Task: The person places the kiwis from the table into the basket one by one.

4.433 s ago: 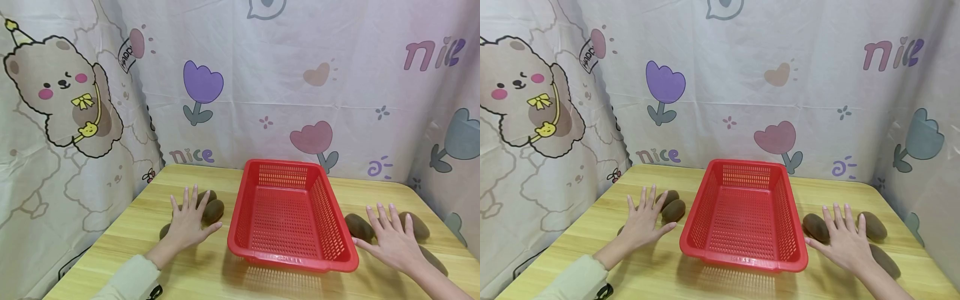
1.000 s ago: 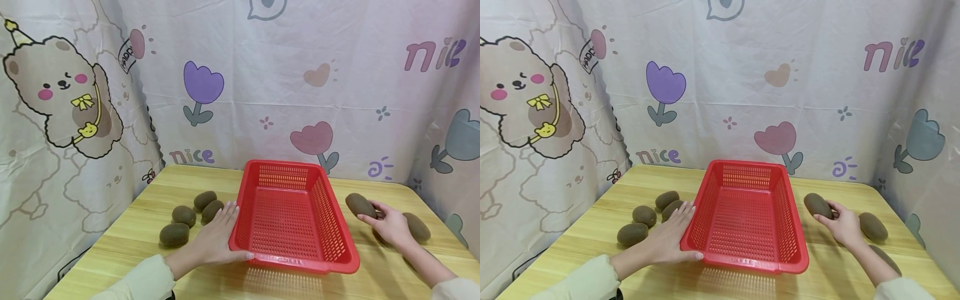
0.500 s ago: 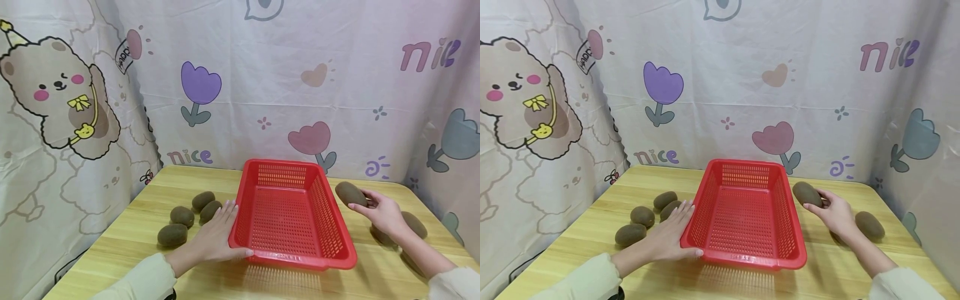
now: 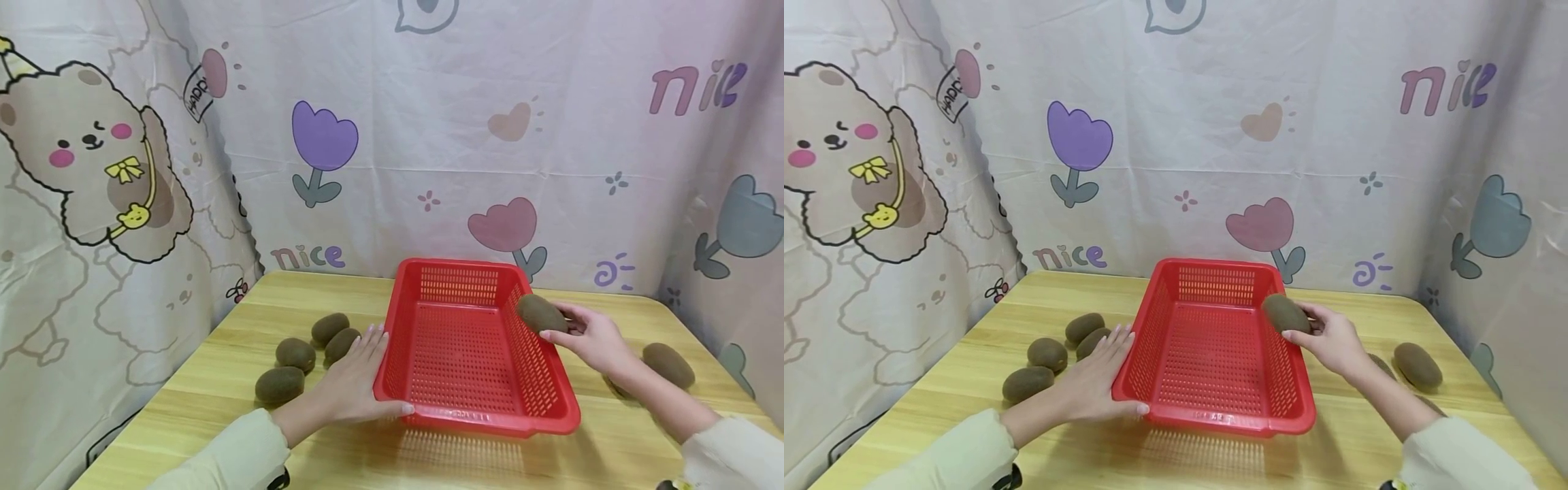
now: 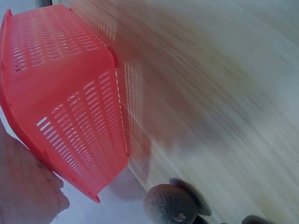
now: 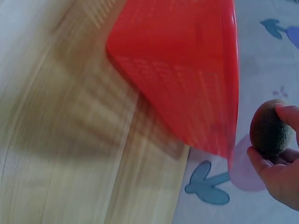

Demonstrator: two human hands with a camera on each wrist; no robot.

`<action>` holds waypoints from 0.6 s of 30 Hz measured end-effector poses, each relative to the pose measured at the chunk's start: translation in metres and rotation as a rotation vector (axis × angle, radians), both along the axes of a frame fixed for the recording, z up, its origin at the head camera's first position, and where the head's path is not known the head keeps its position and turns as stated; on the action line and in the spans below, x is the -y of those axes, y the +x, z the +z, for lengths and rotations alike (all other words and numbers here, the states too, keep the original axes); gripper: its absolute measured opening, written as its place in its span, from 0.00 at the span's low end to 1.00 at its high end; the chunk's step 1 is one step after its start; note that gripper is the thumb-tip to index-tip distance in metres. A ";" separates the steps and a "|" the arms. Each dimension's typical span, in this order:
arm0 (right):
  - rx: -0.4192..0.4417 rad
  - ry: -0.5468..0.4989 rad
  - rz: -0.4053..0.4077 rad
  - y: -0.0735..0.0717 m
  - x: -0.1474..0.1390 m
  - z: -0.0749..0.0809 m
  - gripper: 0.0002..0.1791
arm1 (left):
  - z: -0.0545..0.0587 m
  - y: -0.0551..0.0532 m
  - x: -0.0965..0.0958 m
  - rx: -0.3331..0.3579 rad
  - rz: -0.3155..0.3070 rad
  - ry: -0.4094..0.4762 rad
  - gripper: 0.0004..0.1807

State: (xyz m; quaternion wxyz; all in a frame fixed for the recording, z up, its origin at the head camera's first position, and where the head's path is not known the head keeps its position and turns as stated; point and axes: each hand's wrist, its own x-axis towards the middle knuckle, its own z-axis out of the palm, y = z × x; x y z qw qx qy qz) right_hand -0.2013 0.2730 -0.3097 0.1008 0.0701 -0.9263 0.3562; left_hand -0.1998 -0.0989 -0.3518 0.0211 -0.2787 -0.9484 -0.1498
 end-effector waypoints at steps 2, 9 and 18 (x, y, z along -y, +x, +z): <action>0.022 -0.021 0.031 -0.001 0.008 0.000 0.35 | 0.001 -0.001 0.000 0.009 0.000 0.001 0.62; 0.066 -0.111 0.183 -0.002 0.038 -0.006 0.32 | 0.003 -0.003 -0.002 0.043 -0.004 0.006 0.64; 0.183 -0.130 0.392 -0.003 0.062 -0.024 0.30 | 0.002 -0.003 -0.003 0.039 -0.006 0.005 0.62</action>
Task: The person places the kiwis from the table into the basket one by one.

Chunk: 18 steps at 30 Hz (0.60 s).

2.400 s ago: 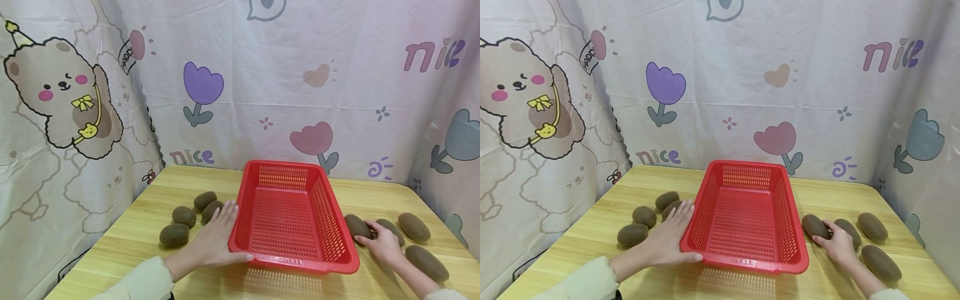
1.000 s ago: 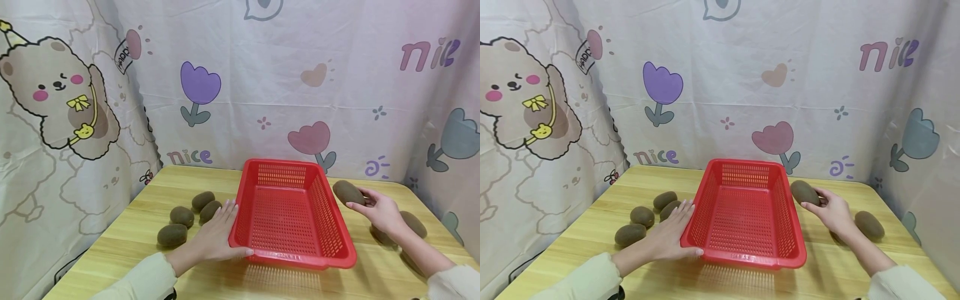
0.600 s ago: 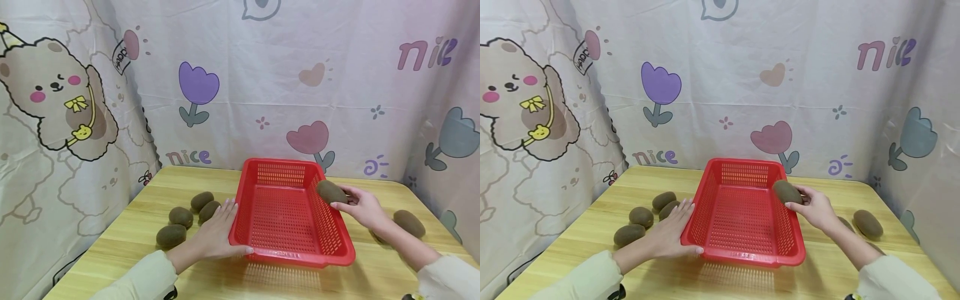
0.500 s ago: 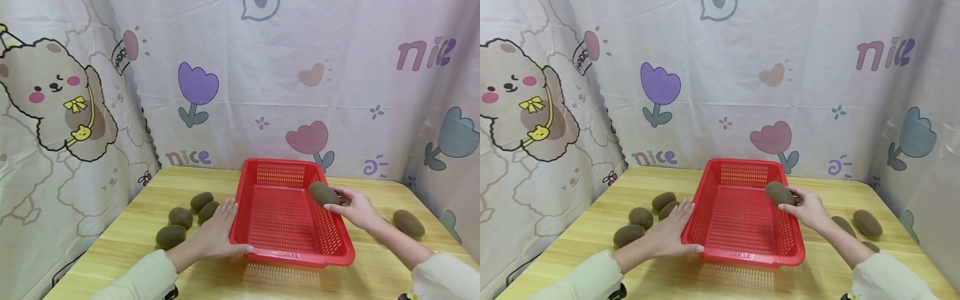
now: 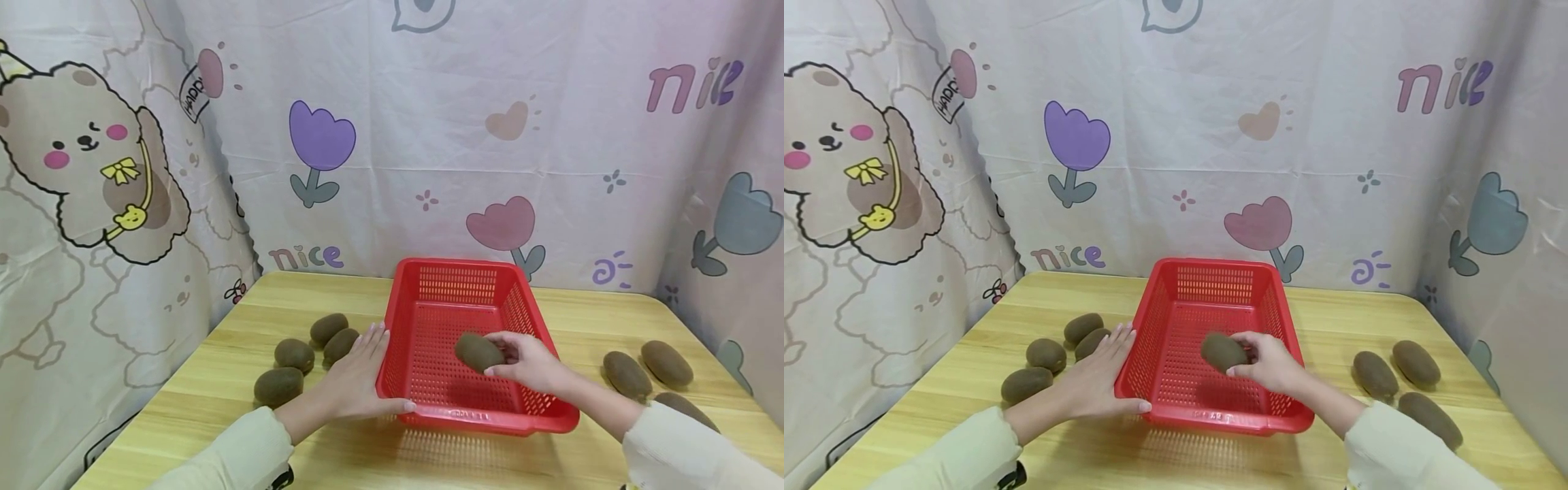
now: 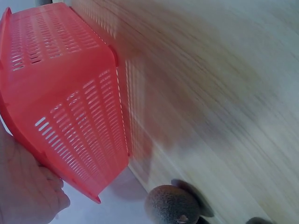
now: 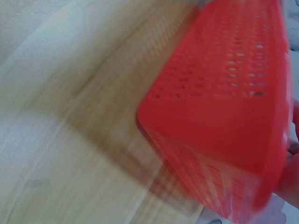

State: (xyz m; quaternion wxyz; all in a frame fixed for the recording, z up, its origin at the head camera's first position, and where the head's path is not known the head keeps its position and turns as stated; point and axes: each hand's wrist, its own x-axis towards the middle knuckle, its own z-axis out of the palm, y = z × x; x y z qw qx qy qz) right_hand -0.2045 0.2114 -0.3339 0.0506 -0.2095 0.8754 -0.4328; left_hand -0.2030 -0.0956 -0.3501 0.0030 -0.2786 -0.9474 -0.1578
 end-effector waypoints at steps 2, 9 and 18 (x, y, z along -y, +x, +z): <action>0.025 0.014 0.067 -0.001 0.004 -0.004 0.29 | -0.001 0.000 0.000 -0.006 -0.002 0.000 0.62; 0.103 0.120 0.260 -0.002 0.020 -0.016 0.23 | -0.001 -0.001 0.001 -0.018 -0.006 -0.009 0.62; 0.125 0.171 0.336 -0.003 0.030 -0.021 0.22 | -0.002 -0.001 0.001 -0.028 -0.012 -0.019 0.63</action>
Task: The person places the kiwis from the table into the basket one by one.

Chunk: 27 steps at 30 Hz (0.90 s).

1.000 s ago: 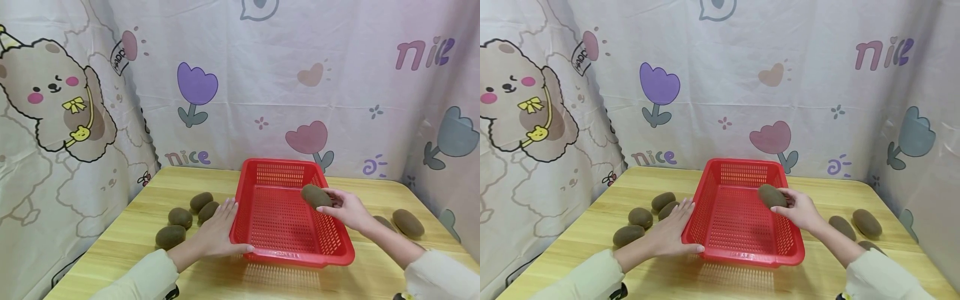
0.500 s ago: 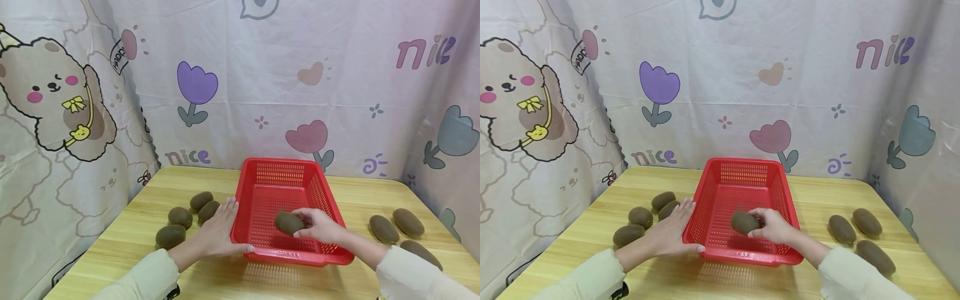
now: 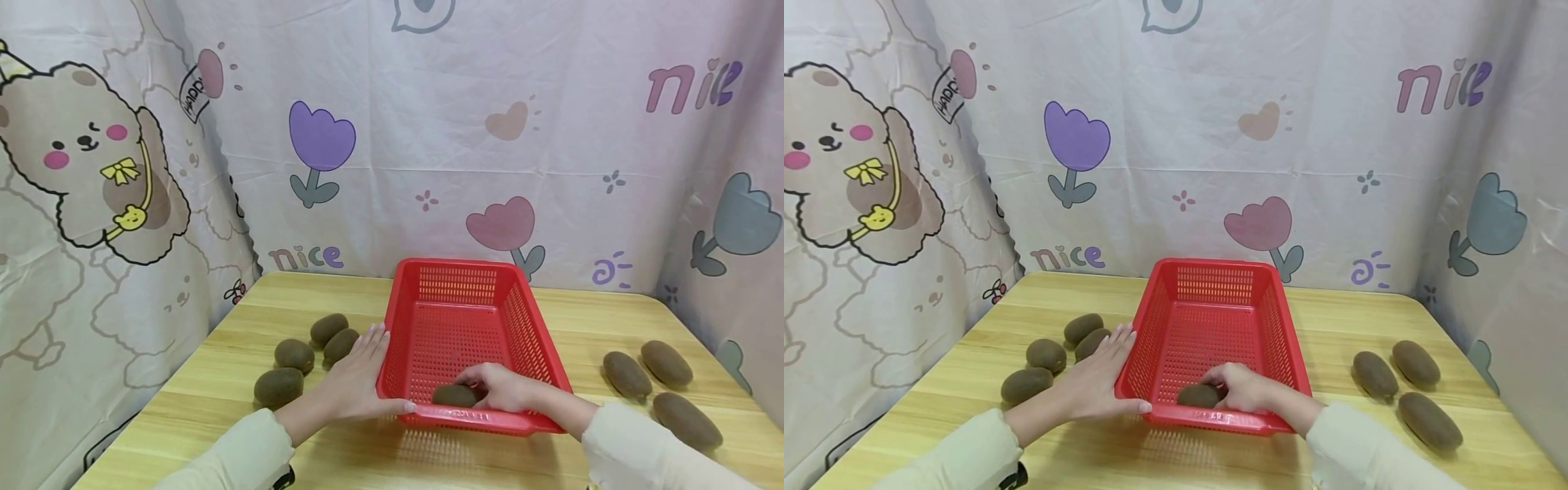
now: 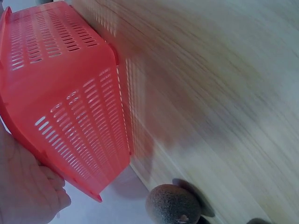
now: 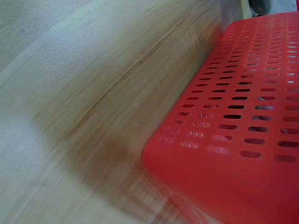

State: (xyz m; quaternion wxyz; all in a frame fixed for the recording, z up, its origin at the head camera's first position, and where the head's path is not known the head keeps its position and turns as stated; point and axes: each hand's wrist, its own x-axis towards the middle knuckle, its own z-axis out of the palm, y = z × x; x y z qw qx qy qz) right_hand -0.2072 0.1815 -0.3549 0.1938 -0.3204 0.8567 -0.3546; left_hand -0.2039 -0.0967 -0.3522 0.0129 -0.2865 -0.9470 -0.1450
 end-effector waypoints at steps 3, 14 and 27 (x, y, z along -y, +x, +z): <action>-0.011 0.011 0.007 0.000 0.000 -0.001 0.22 | 0.000 0.000 0.000 -0.001 -0.001 0.004 0.63; -0.136 -0.081 -0.187 -0.003 -0.012 0.018 0.23 | 0.000 0.000 0.000 0.003 0.008 0.017 0.61; -0.418 -0.180 -0.593 0.004 -0.043 0.033 0.21 | -0.001 0.001 0.000 0.009 0.005 0.027 0.62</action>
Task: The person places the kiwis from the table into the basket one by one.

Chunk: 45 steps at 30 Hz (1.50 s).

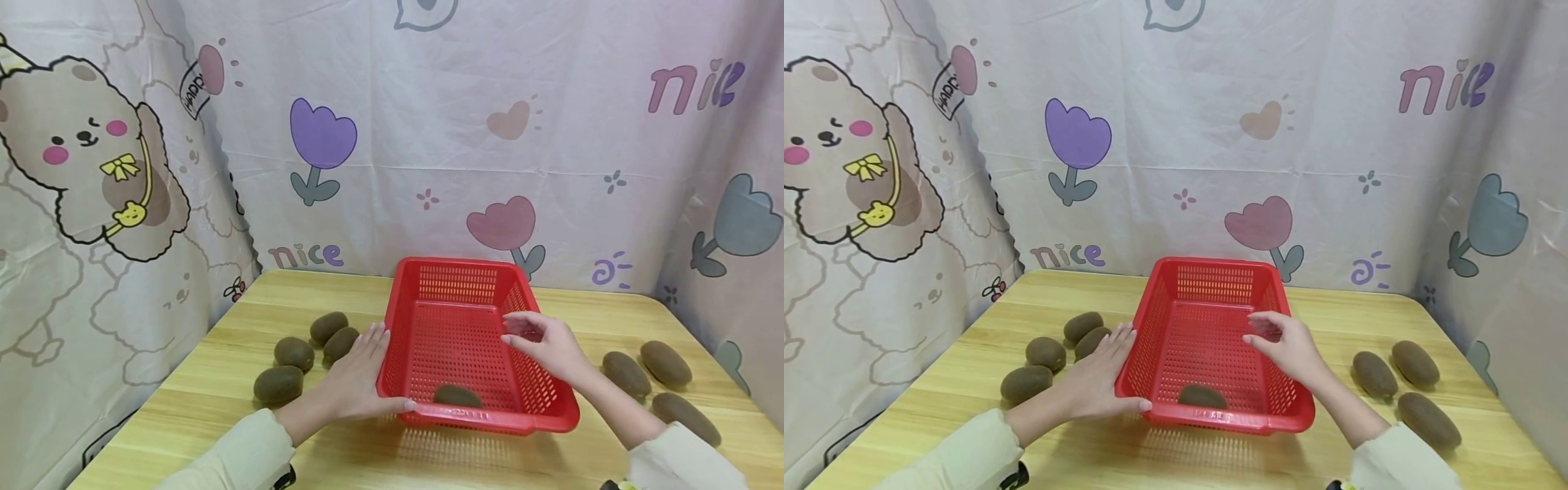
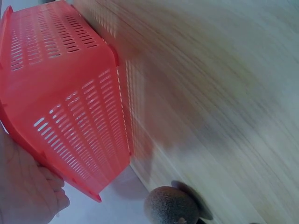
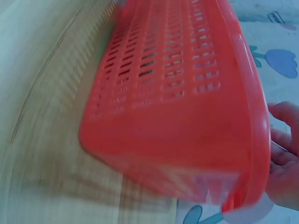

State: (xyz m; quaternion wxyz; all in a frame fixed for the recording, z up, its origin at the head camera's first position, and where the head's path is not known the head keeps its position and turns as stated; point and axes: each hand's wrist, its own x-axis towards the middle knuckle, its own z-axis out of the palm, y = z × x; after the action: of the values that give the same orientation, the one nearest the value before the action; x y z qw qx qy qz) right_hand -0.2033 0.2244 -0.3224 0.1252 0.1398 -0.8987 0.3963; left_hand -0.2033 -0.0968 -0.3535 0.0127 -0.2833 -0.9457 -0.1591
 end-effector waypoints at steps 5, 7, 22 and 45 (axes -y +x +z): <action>-0.050 -0.006 -0.090 0.006 -0.013 -0.001 0.24 | 0.000 0.000 0.000 -0.004 -0.002 0.004 0.62; -0.044 -0.025 -0.115 0.009 -0.018 -0.003 0.25 | -0.001 0.000 0.000 0.000 0.001 0.009 0.62; -0.070 -0.024 -0.395 0.016 -0.059 -0.036 0.36 | -0.002 0.000 0.001 -0.007 0.003 0.009 0.61; -0.014 0.020 -0.606 0.015 -0.113 -0.088 0.46 | -0.001 0.000 -0.001 -0.002 -0.003 0.007 0.61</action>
State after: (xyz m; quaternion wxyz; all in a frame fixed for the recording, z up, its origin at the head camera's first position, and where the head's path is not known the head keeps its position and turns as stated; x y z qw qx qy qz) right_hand -0.1878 0.3372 -0.4100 0.2424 -0.1306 -0.9024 0.3313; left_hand -0.2037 -0.0958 -0.3541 0.0145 -0.2850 -0.9446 -0.1624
